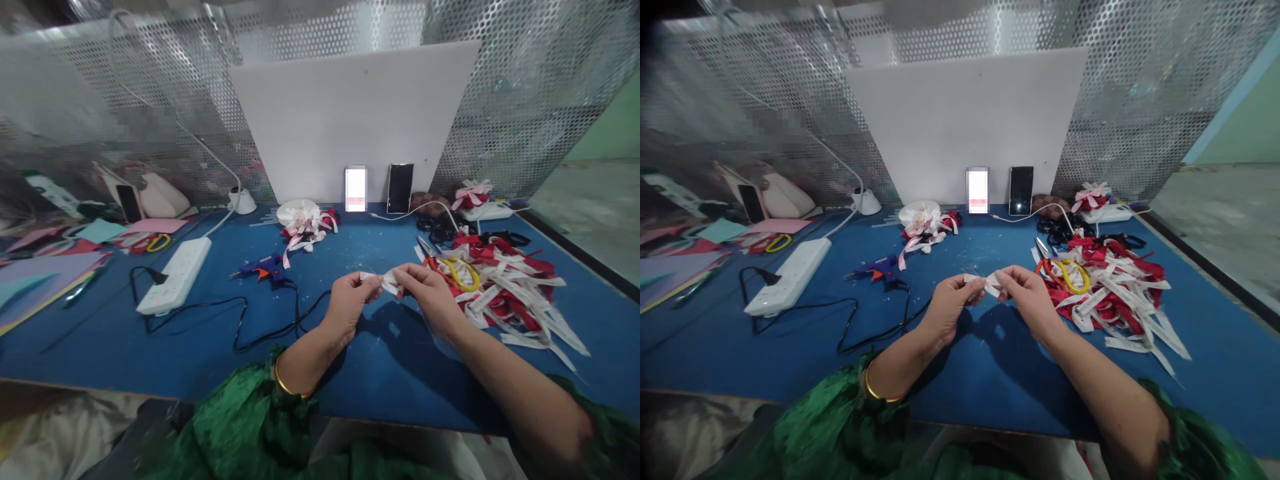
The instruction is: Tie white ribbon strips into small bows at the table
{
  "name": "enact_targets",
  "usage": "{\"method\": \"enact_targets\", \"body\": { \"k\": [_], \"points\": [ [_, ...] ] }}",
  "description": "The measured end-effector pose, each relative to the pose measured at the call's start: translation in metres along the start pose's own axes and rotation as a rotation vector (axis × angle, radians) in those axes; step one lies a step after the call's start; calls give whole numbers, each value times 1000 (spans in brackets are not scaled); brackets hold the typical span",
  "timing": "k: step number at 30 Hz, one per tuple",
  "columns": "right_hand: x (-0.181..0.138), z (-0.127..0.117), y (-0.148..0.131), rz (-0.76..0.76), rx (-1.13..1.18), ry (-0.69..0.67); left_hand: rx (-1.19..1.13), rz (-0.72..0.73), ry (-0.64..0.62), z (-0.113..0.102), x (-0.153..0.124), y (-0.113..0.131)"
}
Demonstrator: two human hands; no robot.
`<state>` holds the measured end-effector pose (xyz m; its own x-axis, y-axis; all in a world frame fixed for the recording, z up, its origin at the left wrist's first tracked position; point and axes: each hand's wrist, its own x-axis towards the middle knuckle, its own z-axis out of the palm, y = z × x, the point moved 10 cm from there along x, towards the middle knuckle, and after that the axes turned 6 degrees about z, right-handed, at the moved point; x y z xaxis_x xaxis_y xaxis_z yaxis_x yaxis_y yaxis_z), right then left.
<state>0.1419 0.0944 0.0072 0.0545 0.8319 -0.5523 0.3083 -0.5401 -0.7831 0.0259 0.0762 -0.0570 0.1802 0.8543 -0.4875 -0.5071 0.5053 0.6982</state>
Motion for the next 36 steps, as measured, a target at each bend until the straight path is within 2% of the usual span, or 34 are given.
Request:
{"method": "enact_targets", "body": {
  "k": [3,12,19,26,30,33,36],
  "points": [
    [1,-8,-1,-1,32,50,-23,0,14,-1,1,0],
    [-1,-2,-2,-40,-28,42,-29,-73,-50,7,-3,-4],
    [-3,-1,-2,-51,-22,45,36,-98,-33,5,-5,-6],
    [1,-3,8,-27,46,45,47,-137,-116,14,-8,-12],
    [9,-29,5,-57,26,201,66,-165,-197,23,-13,-15],
    [12,-39,1,-60,-3,244,53,-154,-140,17,-11,-12],
    [11,-29,0,-32,-40,164,42,-146,-80,10,-9,-9]
  ]
}}
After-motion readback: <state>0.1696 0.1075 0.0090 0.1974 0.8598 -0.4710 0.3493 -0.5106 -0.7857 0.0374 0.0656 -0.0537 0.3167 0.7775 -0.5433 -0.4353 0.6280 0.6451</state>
